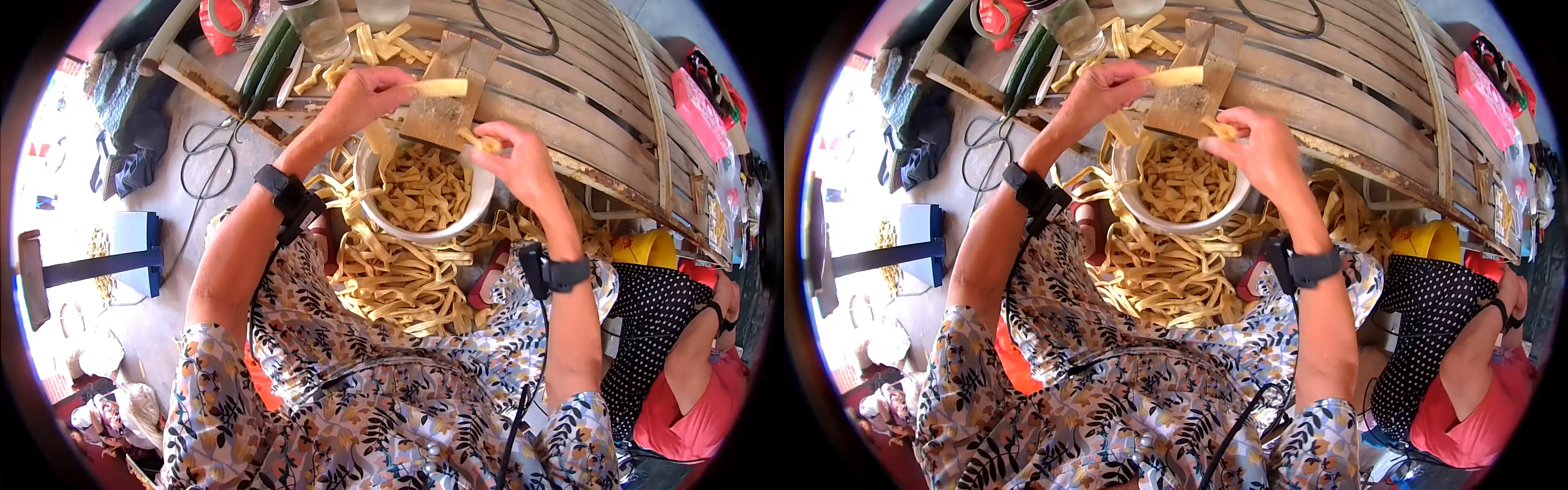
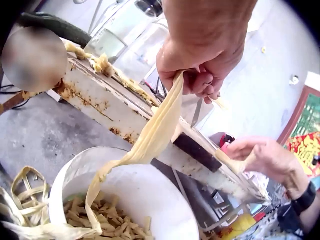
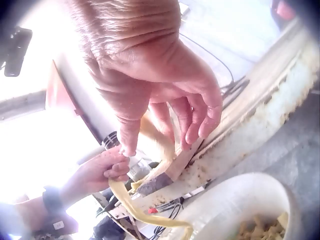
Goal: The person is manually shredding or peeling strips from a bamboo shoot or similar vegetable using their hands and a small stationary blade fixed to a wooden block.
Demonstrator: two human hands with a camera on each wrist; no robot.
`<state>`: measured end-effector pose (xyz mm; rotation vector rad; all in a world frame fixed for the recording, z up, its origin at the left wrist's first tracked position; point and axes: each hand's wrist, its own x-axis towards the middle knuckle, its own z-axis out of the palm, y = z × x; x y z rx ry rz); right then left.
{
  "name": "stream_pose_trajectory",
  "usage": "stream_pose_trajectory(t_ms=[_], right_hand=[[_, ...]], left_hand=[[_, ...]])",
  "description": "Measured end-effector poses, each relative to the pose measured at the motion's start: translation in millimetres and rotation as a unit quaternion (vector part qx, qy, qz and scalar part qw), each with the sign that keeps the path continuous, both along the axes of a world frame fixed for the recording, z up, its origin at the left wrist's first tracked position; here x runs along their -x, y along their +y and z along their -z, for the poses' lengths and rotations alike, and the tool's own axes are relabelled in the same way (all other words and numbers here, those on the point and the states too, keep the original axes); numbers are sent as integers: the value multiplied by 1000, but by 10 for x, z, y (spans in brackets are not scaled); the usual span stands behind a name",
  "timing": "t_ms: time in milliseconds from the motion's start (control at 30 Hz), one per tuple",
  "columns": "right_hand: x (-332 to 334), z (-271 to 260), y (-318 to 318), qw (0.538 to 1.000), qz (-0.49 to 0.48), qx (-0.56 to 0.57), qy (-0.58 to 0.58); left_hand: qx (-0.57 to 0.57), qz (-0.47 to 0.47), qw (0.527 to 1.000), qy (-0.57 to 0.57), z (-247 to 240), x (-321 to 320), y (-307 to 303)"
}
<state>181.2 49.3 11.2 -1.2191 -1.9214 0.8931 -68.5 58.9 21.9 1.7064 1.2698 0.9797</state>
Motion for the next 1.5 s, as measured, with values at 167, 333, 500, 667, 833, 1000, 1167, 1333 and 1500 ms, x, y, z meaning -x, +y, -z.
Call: stream_pose_trajectory(t_ms=[167,333,500,667,833,1000,1167,1333,1500], right_hand=[[51,-242,-65,991,37,-44,122],[82,-18,-181,963,-69,253,58],[100,-131,-331,796,-324,452,239],[172,-172,-136,718,-287,380,507],[170,-216,-194,846,-208,331,363],[163,-109,-189,967,-136,145,161],[214,-78,-183,988,-106,-84,72],[206,-211,-242,951,76,-282,-98],[265,-129,-189,984,34,85,151]], left_hand=[[-239,54,954,175,68,-306,-283],[-367,156,893,211,-46,-494,-451],[1,132,991,31,-60,-291,-362],[243,232,883,-329,68,-400,-439],[382,257,797,-390,210,-478,-461],[440,285,760,-384,209,-619,-527],[408,226,767,-442,294,-637,-490],[236,-30,907,-346,85,-707,-427],[78,-18,976,-204,-35,-669,-438]])
